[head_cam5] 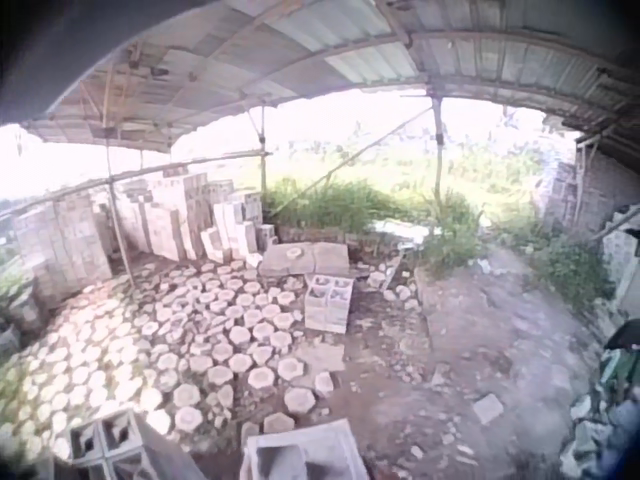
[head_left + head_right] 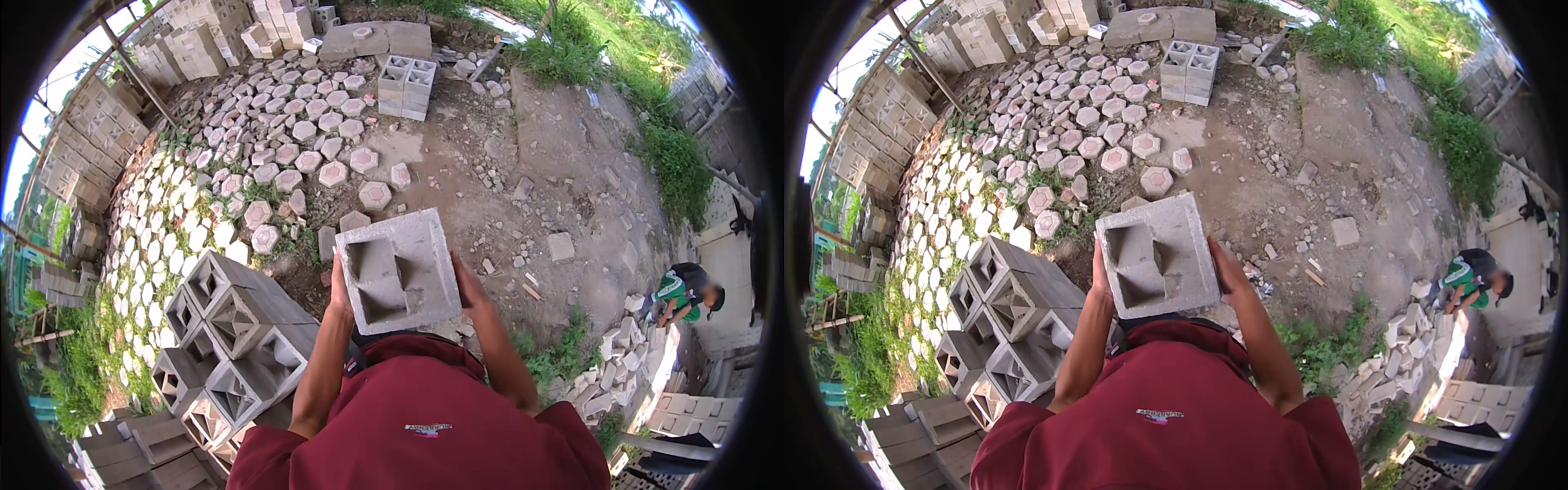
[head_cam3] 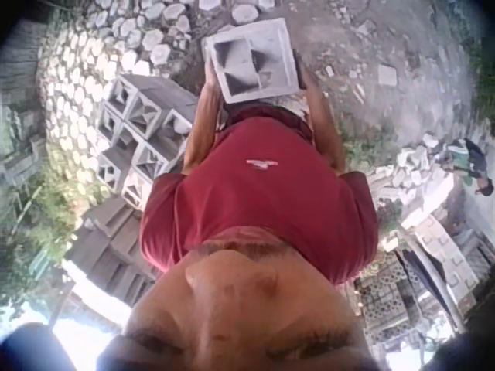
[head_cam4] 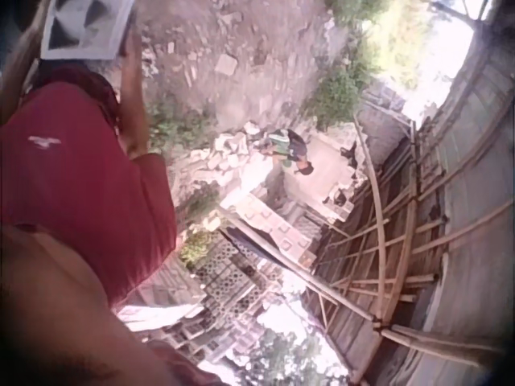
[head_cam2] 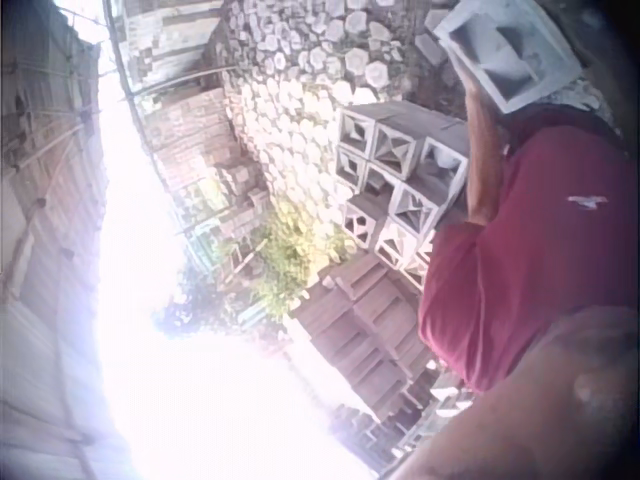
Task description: The person picks up concrete ventilation blocks from stacks and places them in different piles on the ground.
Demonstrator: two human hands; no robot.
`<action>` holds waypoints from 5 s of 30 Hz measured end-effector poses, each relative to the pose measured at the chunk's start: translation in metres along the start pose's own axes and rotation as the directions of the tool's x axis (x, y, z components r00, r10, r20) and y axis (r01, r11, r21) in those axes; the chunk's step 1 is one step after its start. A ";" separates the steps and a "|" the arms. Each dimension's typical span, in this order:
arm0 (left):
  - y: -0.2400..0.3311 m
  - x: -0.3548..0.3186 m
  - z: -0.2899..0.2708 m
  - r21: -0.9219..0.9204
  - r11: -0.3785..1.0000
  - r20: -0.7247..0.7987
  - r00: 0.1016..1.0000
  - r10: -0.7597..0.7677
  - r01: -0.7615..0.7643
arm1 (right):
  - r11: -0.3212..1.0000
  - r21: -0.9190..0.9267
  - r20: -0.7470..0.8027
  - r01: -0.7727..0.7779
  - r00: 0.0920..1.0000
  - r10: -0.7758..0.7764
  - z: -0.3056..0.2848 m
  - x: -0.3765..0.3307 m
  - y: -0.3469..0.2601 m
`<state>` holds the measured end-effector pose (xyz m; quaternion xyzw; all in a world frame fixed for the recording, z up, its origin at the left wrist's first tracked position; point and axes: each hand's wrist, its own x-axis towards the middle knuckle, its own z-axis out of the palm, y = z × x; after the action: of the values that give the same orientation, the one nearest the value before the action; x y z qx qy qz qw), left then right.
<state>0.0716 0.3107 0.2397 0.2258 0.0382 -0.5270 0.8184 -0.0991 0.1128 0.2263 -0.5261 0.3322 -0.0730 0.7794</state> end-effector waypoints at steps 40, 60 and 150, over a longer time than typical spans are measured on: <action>0.060 0.792 -0.054 0.168 0.754 -0.495 0.716 -0.492 0.635 | 0.248 -0.962 0.072 0.116 0.981 -0.178 -0.275 0.658 -0.247; 0.148 1.010 0.025 0.118 0.757 -0.278 0.754 -0.596 0.642 | -0.235 -0.734 0.619 0.637 0.770 0.153 -0.273 0.901 -0.403; 0.468 1.546 -0.649 0.238 -0.794 -0.423 0.676 -0.603 -0.559 | 0.660 -0.735 0.170 -0.158 0.899 0.404 -0.164 1.718 0.147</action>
<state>1.2796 -0.5702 -0.6517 0.5814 -0.6845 -0.3323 -0.2881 1.0888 -0.7453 -0.6963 -0.7287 0.2825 0.2684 0.5631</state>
